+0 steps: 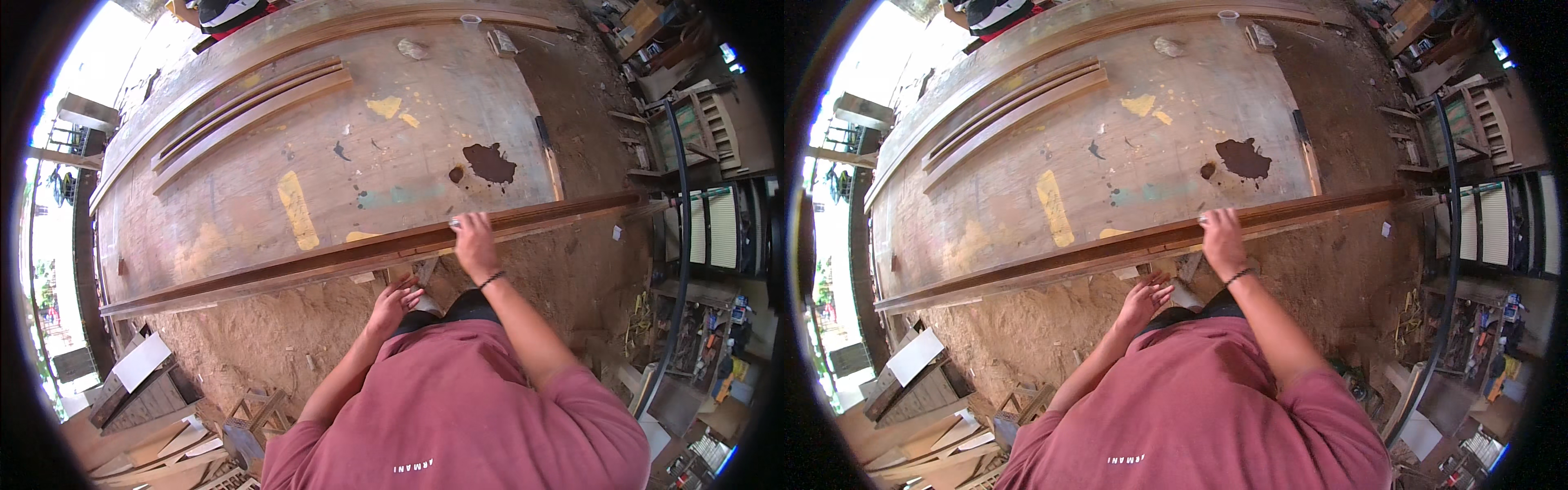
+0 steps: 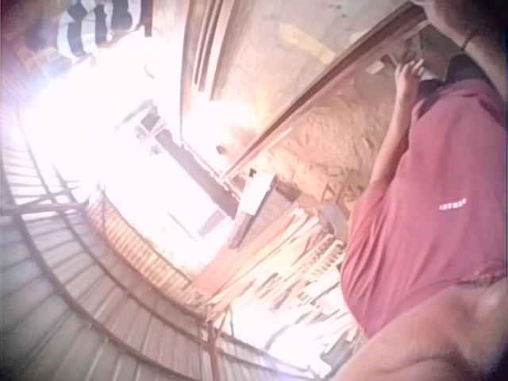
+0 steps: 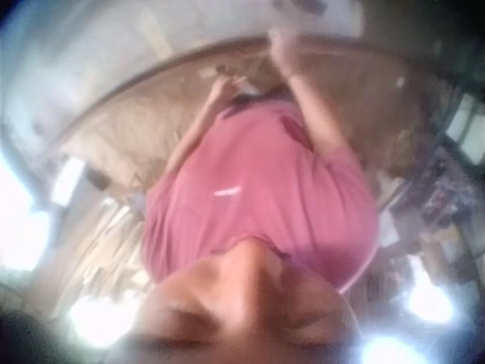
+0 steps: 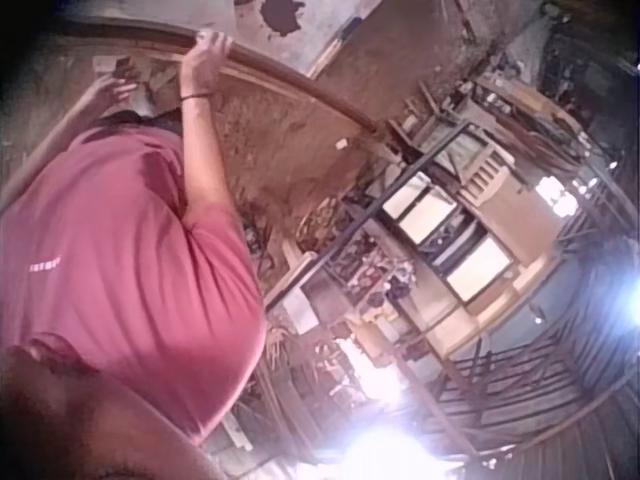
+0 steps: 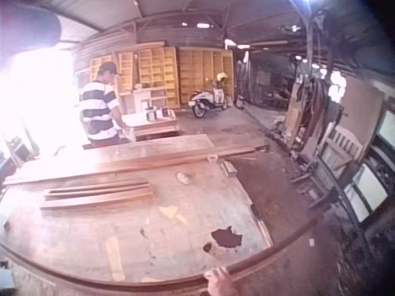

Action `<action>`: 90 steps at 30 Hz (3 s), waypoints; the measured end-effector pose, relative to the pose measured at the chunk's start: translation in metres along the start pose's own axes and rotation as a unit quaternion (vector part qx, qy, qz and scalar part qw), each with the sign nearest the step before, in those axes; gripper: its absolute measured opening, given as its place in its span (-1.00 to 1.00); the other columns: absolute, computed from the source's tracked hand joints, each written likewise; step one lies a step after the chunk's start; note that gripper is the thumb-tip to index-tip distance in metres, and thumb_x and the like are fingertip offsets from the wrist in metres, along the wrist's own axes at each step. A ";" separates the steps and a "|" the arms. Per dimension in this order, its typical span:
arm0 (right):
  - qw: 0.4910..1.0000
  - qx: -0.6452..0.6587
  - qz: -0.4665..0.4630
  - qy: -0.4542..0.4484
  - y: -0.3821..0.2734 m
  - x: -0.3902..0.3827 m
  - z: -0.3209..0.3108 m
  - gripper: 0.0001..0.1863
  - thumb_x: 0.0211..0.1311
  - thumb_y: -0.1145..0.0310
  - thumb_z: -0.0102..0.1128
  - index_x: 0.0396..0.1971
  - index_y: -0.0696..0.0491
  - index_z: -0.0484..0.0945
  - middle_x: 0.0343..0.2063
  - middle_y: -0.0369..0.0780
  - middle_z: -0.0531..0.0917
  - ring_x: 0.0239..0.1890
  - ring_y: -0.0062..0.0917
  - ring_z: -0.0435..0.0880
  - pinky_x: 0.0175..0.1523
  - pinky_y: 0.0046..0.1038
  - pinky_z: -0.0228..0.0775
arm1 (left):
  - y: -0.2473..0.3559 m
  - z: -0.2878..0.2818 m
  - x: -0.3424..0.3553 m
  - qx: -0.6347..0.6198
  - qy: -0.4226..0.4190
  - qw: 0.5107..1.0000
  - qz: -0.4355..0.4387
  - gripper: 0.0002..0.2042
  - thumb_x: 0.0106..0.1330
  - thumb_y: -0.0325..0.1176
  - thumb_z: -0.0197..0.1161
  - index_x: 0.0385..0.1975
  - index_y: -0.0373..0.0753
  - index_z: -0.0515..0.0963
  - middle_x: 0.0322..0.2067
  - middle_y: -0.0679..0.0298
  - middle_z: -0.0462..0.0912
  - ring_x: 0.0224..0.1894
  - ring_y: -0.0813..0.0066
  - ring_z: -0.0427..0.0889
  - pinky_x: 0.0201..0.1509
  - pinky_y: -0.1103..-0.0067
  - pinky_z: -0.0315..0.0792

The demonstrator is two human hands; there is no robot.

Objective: The person applies wood stain to a long wooden plank using a small cloth, turning and holding the plank by hand to wipe along its surfaces and edges.

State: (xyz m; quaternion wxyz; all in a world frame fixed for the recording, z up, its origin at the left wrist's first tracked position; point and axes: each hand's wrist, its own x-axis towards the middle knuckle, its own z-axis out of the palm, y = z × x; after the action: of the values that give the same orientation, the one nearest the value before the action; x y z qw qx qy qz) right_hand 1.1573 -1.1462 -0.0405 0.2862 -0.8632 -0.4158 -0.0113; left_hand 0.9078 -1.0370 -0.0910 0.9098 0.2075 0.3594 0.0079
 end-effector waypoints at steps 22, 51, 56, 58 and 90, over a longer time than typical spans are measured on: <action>0.910 -0.153 0.337 0.186 0.366 -0.108 -0.279 -0.76 0.28 0.49 0.30 -0.06 0.02 0.60 -0.11 -0.11 0.70 0.01 -0.09 0.61 0.25 -0.09 0.32 | -0.075 0.127 0.086 0.096 -0.004 0.993 -0.073 -0.46 0.53 -0.49 0.00 0.50 -0.30 0.15 0.38 0.05 0.42 0.24 0.21 0.61 0.29 0.37 0.50; 0.985 0.008 0.140 0.099 0.420 -0.056 -0.272 -0.87 0.38 0.50 0.15 -0.12 0.06 0.59 -0.19 -0.15 0.62 -0.06 -0.21 0.54 0.15 -0.17 0.41 | -0.171 0.292 0.178 0.134 0.023 0.989 -0.060 -0.46 0.55 -0.47 0.02 0.50 -0.29 0.17 0.36 0.04 0.45 0.23 0.19 0.62 0.28 0.35 0.51; 0.959 -0.091 0.201 0.178 0.502 -0.061 -0.298 -0.85 0.37 0.54 0.13 -0.11 0.07 0.59 -0.19 -0.13 0.62 -0.09 -0.12 0.55 0.09 -0.11 0.42 | -0.172 0.292 0.179 0.151 0.027 0.986 -0.064 -0.48 0.54 -0.46 0.03 0.48 -0.30 0.19 0.37 0.04 0.44 0.23 0.19 0.63 0.26 0.36 0.51; 0.964 -0.066 0.206 0.155 0.490 -0.061 -0.292 -0.84 0.36 0.55 0.12 -0.12 0.07 0.59 -0.19 -0.14 0.62 -0.08 -0.12 0.55 0.07 -0.10 0.42 | -0.173 0.288 0.179 0.154 0.025 0.985 -0.067 -0.47 0.54 -0.46 0.03 0.48 -0.31 0.18 0.37 0.04 0.44 0.23 0.19 0.63 0.26 0.35 0.51; 0.944 -0.164 0.240 0.154 0.581 -0.043 -0.342 -0.77 0.32 0.57 0.18 -0.05 0.08 0.56 -0.11 -0.04 0.63 0.00 -0.03 0.55 0.17 -0.01 0.41 | -0.178 0.329 0.201 0.079 -0.044 0.994 -0.061 -0.49 0.55 -0.44 0.00 0.47 -0.19 0.18 0.43 0.07 0.36 0.28 0.21 0.59 0.33 0.33 0.48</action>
State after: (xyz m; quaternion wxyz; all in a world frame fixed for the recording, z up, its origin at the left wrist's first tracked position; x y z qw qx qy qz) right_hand 1.6247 -1.6338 -0.0476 0.1952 -0.9602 -0.1391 -0.1434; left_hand 1.2489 -1.2890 -0.0746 0.9043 0.2563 0.3305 -0.0852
